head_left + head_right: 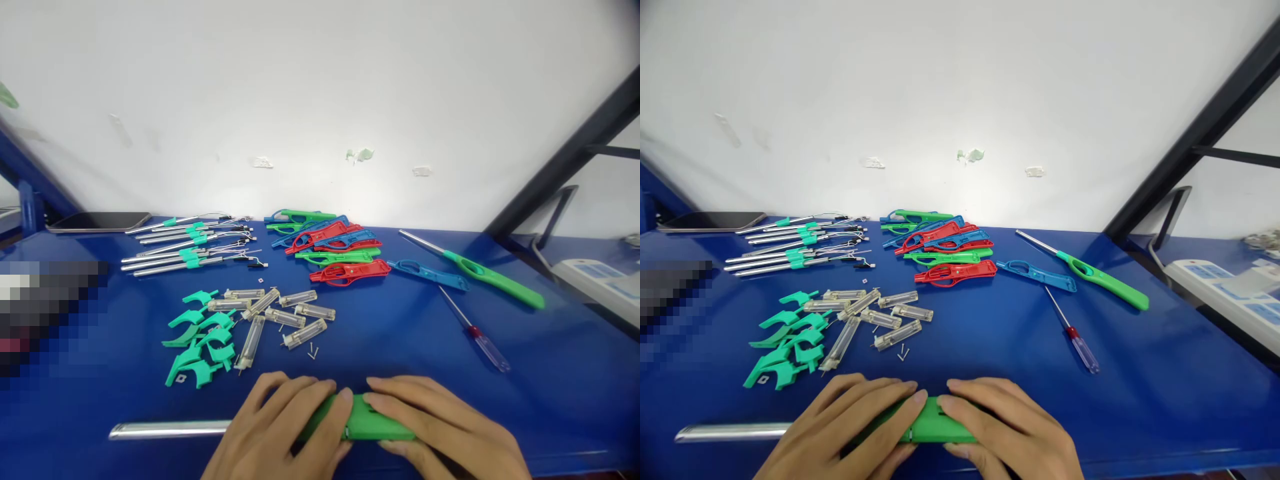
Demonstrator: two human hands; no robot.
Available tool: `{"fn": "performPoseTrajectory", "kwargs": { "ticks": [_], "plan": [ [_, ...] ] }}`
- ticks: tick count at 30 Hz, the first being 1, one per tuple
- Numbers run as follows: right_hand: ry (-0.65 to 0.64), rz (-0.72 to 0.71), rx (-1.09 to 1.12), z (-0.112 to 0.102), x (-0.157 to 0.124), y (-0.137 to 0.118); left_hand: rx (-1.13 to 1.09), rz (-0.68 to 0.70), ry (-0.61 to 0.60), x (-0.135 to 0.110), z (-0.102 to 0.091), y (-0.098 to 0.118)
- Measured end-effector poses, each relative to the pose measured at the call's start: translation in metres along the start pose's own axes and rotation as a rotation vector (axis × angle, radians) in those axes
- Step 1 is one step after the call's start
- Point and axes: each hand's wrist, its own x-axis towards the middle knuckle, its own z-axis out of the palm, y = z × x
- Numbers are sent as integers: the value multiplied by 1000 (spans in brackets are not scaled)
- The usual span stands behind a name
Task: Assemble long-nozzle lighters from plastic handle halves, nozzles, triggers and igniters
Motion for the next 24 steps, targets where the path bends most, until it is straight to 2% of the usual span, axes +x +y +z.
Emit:
{"fn": "performPoseTrajectory", "kwargs": {
  "ticks": [5, 11, 14, 18, 24],
  "plan": [
    [-75, -34, -51, -1, -5, 5, 14, -10, 4, 0, -1, -2],
    [-136, -28, -67, 1, 0, 4, 50, 52, -28, -19, 5, -9],
    [-126, -25, -70, 1, 3, 1, 65, 54, -54, -28, 8, -11],
    [-107, 60, -96, 2, 1, -4, 57, 59, -57, -32, 9, -13],
    [20, 157, -123, 4, -5, -7, 81, 74, 39, -27, 6, -10]
  ]
}}
